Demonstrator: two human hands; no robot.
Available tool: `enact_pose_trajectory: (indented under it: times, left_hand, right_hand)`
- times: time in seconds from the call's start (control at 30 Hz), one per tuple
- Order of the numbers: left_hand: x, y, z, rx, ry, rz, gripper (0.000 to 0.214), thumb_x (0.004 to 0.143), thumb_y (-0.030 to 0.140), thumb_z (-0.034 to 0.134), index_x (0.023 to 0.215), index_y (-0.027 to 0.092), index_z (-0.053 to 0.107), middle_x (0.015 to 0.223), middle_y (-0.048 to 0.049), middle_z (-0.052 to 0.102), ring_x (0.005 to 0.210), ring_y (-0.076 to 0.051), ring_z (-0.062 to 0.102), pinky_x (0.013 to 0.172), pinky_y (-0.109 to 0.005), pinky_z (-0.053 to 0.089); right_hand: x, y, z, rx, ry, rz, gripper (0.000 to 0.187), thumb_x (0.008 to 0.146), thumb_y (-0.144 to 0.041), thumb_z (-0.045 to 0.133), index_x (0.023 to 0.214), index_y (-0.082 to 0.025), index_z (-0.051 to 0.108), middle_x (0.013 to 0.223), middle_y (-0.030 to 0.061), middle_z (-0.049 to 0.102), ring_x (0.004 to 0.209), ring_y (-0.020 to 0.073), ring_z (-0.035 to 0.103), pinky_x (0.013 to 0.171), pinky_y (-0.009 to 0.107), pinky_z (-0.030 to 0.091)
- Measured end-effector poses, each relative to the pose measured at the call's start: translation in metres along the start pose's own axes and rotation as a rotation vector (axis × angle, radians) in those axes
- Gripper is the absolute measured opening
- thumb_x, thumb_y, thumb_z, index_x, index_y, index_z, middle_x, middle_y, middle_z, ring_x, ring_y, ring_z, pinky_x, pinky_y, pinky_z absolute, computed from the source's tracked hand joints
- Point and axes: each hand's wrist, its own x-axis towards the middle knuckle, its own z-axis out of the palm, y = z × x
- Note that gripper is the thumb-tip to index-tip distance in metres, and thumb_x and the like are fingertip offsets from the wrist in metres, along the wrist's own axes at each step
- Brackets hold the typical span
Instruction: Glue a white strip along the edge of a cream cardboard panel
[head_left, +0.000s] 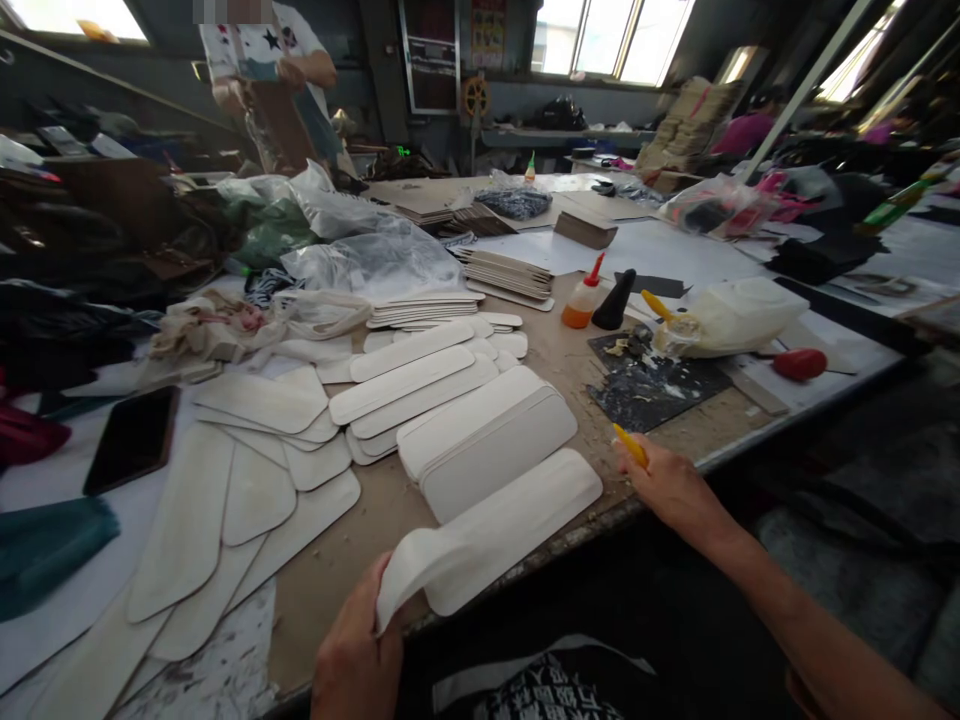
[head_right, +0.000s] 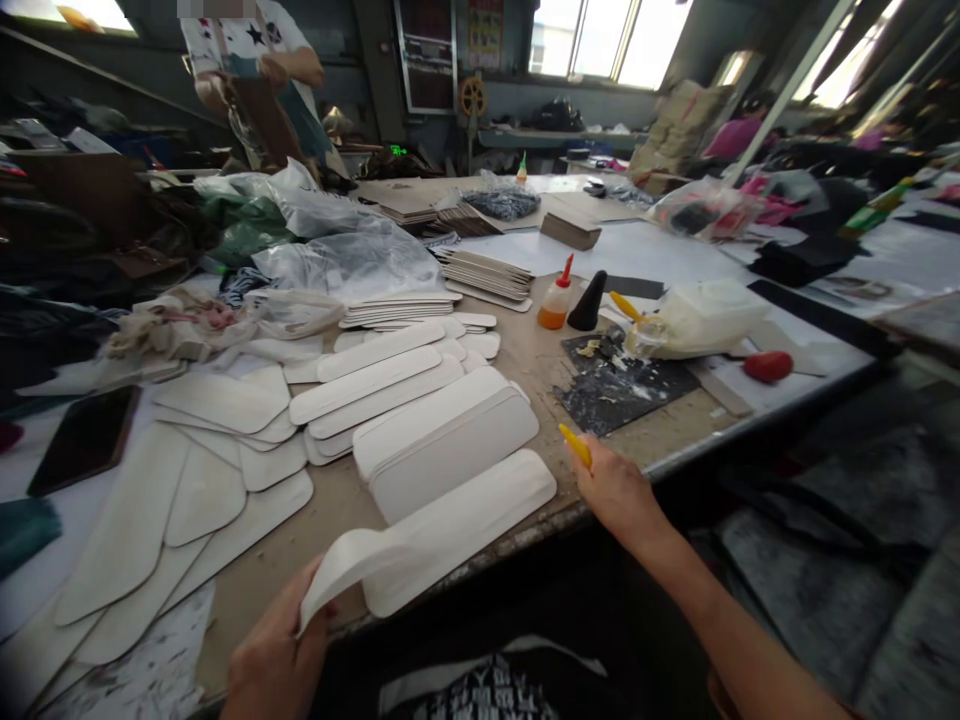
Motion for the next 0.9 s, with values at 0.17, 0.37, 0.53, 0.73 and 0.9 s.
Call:
enact_pose_trajectory:
  times: [0.17, 0.37, 0.53, 0.73, 0.9]
  left_hand:
    - [-0.023, -0.011, 0.002, 0.098, -0.088, 0.455, 0.035, 0.085, 0.016, 0.044, 0.118, 0.021, 0.053, 0.108, -0.0100, 0.059, 0.103, -0.024, 0.053, 0.089, -0.035, 0.042]
    - [-0.031, 0.006, 0.016, 0.205, -0.101, 0.699, 0.030, 0.084, 0.011, 0.053, 0.113, 0.017, 0.057, 0.108, -0.0108, 0.062, 0.111, -0.024, 0.049, 0.092, -0.037, 0.043]
    - [-0.030, 0.008, 0.017, 0.249, -0.130, 0.686, 0.028, 0.083, 0.011, 0.055, 0.111, 0.014, 0.058, 0.107, -0.0108, 0.064, 0.105, -0.023, 0.052, 0.089, -0.036, 0.046]
    - [-0.026, 0.012, 0.023, 0.180, -0.012, 0.663, 0.017, 0.086, 0.013, 0.050, 0.099, 0.014, 0.061, 0.095, -0.0088, 0.066, 0.092, -0.021, 0.056, 0.080, -0.035, 0.047]
    - [-0.026, 0.009, 0.026, 0.116, -0.014, 0.630, 0.016, 0.087, 0.013, 0.049, 0.096, 0.013, 0.062, 0.094, -0.0080, 0.065, 0.091, -0.019, 0.055, 0.078, -0.034, 0.045]
  right_hand:
    - [-0.017, -0.022, 0.004, 0.098, -0.065, -0.276, 0.027, 0.088, -0.039, 0.042, 0.085, -0.019, 0.060, 0.076, 0.0062, 0.065, 0.072, 0.0222, 0.062, 0.066, 0.030, 0.043]
    - [-0.036, -0.069, 0.029, 0.170, -0.259, -0.638, 0.020, 0.084, -0.015, 0.045, 0.094, -0.019, 0.062, 0.091, 0.0062, 0.064, 0.085, 0.0193, 0.061, 0.079, 0.030, 0.047]
    - [-0.042, -0.100, 0.043, -0.019, -0.321, -0.723, 0.030, 0.076, -0.007, 0.051, 0.101, -0.020, 0.062, 0.090, 0.0039, 0.061, 0.081, 0.0184, 0.061, 0.068, 0.026, 0.048]
    - [-0.046, -0.121, 0.050, -0.132, -0.349, -0.848, 0.023, 0.080, -0.006, 0.049, 0.091, -0.021, 0.061, 0.086, 0.0034, 0.060, 0.082, 0.0178, 0.057, 0.065, 0.024, 0.043]
    - [-0.044, -0.126, 0.048, -0.181, -0.434, -0.817, 0.020, 0.076, -0.004, 0.050, 0.087, -0.018, 0.059, 0.086, 0.0035, 0.058, 0.077, 0.0157, 0.055, 0.062, 0.022, 0.041]
